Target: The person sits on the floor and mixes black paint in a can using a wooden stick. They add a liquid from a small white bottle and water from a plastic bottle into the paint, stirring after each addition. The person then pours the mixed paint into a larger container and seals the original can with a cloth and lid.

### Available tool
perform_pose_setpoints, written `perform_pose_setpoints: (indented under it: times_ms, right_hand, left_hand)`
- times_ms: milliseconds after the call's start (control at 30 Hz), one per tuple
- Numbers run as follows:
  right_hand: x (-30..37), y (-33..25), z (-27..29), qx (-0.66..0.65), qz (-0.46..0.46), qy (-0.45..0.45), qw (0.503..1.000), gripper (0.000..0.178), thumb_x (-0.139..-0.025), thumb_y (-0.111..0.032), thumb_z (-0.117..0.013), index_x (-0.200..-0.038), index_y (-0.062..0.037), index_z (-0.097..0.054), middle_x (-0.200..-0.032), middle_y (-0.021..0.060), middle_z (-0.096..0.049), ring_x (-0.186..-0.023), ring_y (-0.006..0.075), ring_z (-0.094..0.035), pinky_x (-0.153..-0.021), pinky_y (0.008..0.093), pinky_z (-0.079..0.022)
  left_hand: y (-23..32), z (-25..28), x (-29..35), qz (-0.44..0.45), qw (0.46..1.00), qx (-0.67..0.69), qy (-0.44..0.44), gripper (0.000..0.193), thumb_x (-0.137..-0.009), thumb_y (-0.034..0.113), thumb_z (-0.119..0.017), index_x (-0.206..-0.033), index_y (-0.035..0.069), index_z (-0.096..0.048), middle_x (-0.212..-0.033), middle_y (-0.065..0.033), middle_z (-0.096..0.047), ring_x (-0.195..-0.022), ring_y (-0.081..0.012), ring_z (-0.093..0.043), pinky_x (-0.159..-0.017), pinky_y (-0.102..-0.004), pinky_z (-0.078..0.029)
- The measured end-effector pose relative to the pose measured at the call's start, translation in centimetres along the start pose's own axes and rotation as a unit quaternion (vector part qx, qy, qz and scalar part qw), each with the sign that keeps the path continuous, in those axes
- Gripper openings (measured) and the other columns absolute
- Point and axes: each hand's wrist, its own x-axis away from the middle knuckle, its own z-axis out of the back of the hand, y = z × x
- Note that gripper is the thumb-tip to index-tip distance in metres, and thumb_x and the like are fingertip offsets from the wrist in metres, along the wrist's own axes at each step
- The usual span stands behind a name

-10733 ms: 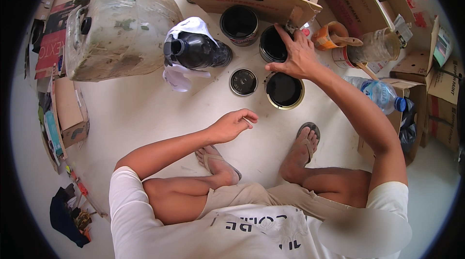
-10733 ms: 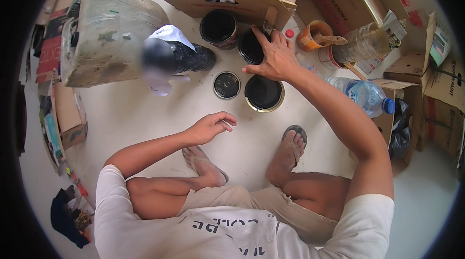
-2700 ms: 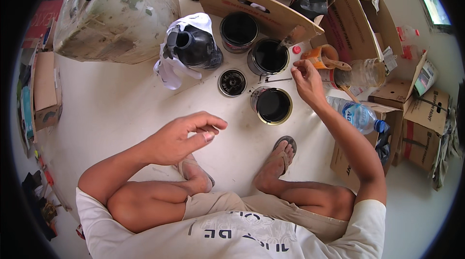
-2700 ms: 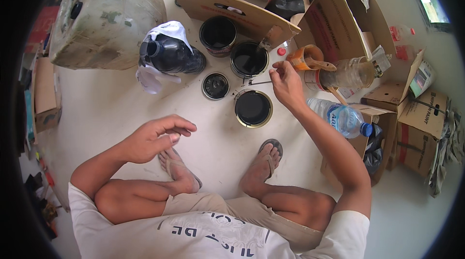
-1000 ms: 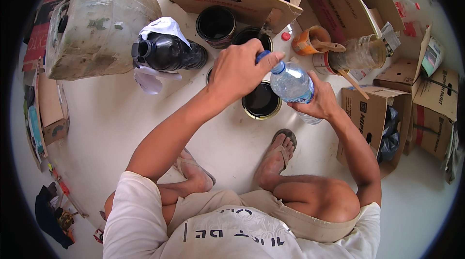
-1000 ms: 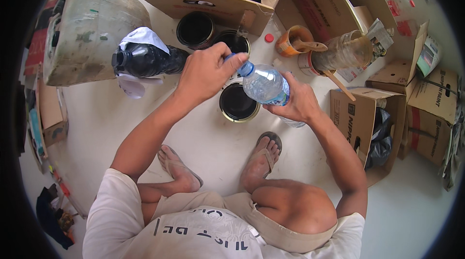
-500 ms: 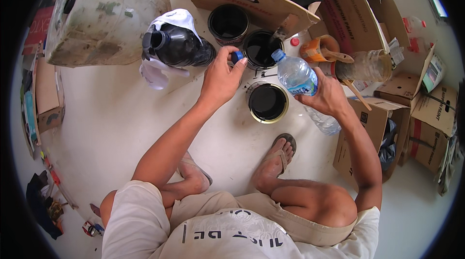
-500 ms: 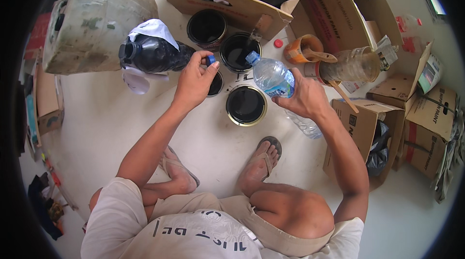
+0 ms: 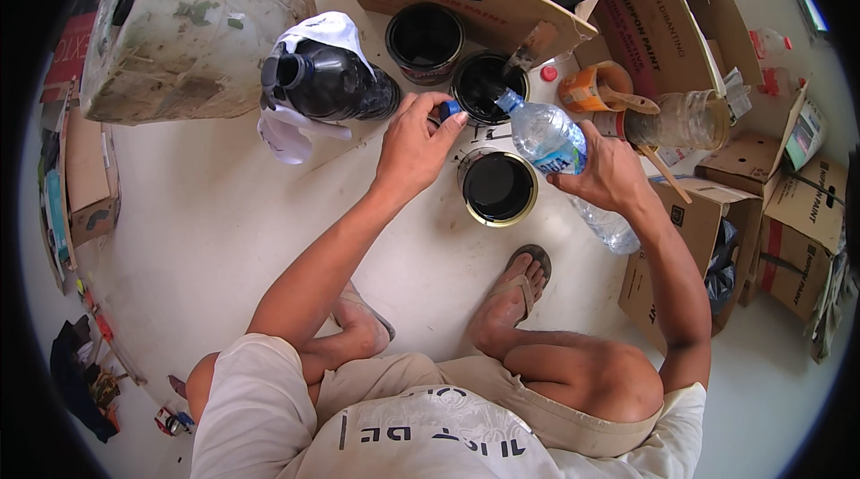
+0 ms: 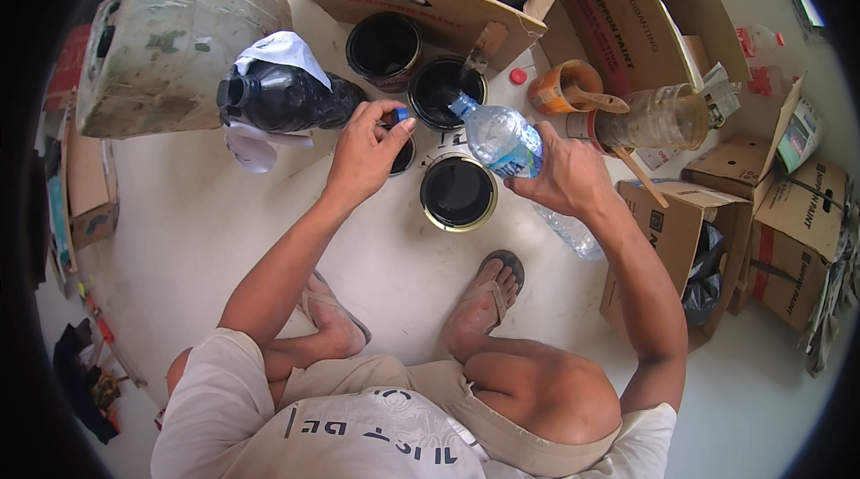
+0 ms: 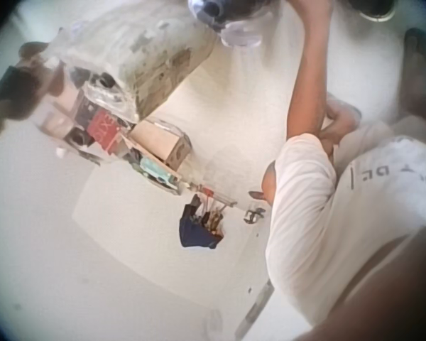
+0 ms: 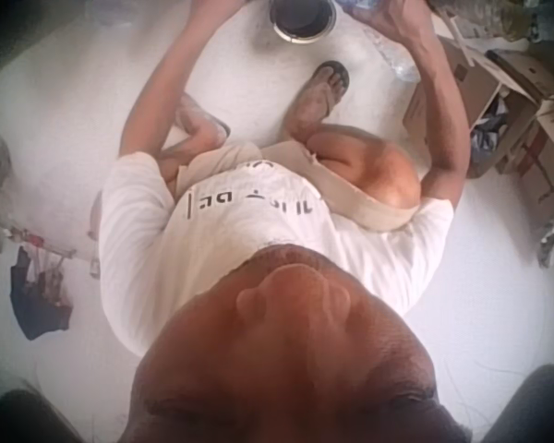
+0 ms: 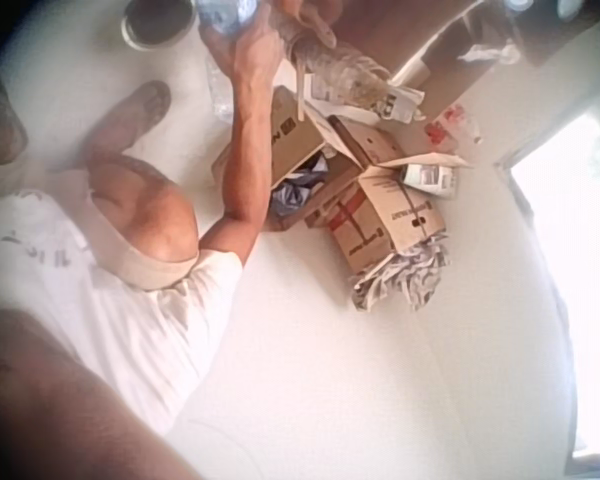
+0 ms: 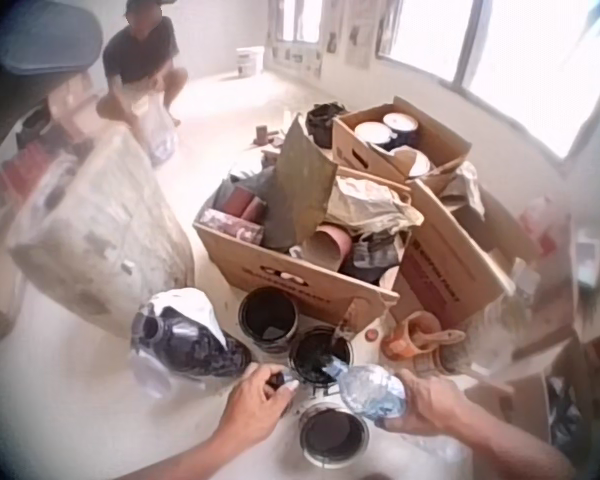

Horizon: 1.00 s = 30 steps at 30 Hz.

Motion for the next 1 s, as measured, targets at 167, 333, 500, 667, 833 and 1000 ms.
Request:
perform_pose_setpoints:
  times_ms: [167, 333, 500, 667, 833, 1000]
  right_hand:
    - [0.00, 0.05, 0.02, -0.001, -0.007, -0.001, 1.000, 0.074, -0.071, -0.050, -0.083, -0.117, 0.0022, -0.060, -0.088, 0.0245, -0.073, -0.084, 0.0416, -0.073, -0.084, 0.0478, -0.057]
    - [0.17, 0.42, -0.17, -0.001, 0.005, 0.004, 1.000, 0.073, -0.072, -0.051, -0.081, -0.117, 0.0030, -0.059, -0.083, 0.0240, -0.073, -0.080, 0.0409, -0.073, -0.083, 0.0476, -0.057]
    - [0.29, 0.43, -0.26, 0.007, 0.007, -0.001, 1.000, 0.072, -0.072, -0.051, -0.081, -0.115, 0.0026, -0.059, -0.083, 0.0240, -0.073, -0.079, 0.0412, -0.073, -0.081, 0.0482, -0.057]
    - [0.47, 0.21, 0.01, 0.013, -0.002, -0.009, 1.000, 0.071, -0.072, -0.051, -0.081, -0.115, 0.0017, -0.059, -0.083, 0.0246, -0.073, -0.079, 0.0413, -0.073, -0.082, 0.0485, -0.056]
    - [0.53, 0.40, -0.15, 0.018, 0.008, 0.006, 1.000, 0.070, -0.072, -0.050, -0.081, -0.115, 0.0015, -0.059, -0.082, 0.0245, -0.073, -0.078, 0.0415, -0.073, -0.080, 0.0483, -0.057]
    - [0.56, 0.32, -0.33, 0.014, 0.006, 0.012, 1.000, 0.070, -0.072, -0.050, -0.081, -0.115, 0.0008, -0.059, -0.083, 0.0246, -0.073, -0.079, 0.0425, -0.073, -0.078, 0.0490, -0.058]
  left_hand:
    - [-0.08, -0.05, 0.03, 0.010, 1.000, 0.004, -0.004, 0.043, -0.100, 0.032, -0.072, -0.127, 0.000, -0.064, -0.110, -0.0095, -0.062, -0.083, -0.0134, -0.061, -0.078, -0.0306, -0.052]
    - [-0.08, -0.41, 0.06, 0.033, 0.999, 0.032, -0.010, 0.046, -0.100, 0.033, -0.072, -0.129, 0.000, -0.059, -0.112, -0.0101, -0.063, -0.085, -0.0123, -0.061, -0.079, -0.0306, -0.053]
    - [0.13, -0.55, 0.16, 0.034, 0.999, 0.025, -0.013, 0.044, -0.099, 0.034, -0.073, -0.125, 0.001, -0.060, -0.109, -0.0110, -0.065, -0.083, -0.0154, -0.061, -0.079, -0.0335, -0.053]
    - [0.20, -0.67, 0.18, 0.032, 0.999, 0.031, -0.014, 0.043, -0.099, 0.034, -0.073, -0.124, 0.001, -0.061, -0.107, -0.0110, -0.065, -0.081, -0.0164, -0.060, -0.079, -0.0345, -0.053]
    - [0.46, -0.76, 0.21, 0.032, 0.998, 0.041, -0.019, 0.043, -0.099, 0.034, -0.073, -0.123, 0.000, -0.061, -0.107, -0.0112, -0.065, -0.079, -0.0158, -0.059, -0.078, -0.0341, -0.052]
    - [0.50, -0.83, 0.20, 0.029, 0.998, 0.041, -0.022, 0.044, -0.099, 0.034, -0.072, -0.124, -0.001, -0.061, -0.107, -0.0117, -0.066, -0.078, -0.0158, -0.060, -0.077, -0.0344, -0.053]
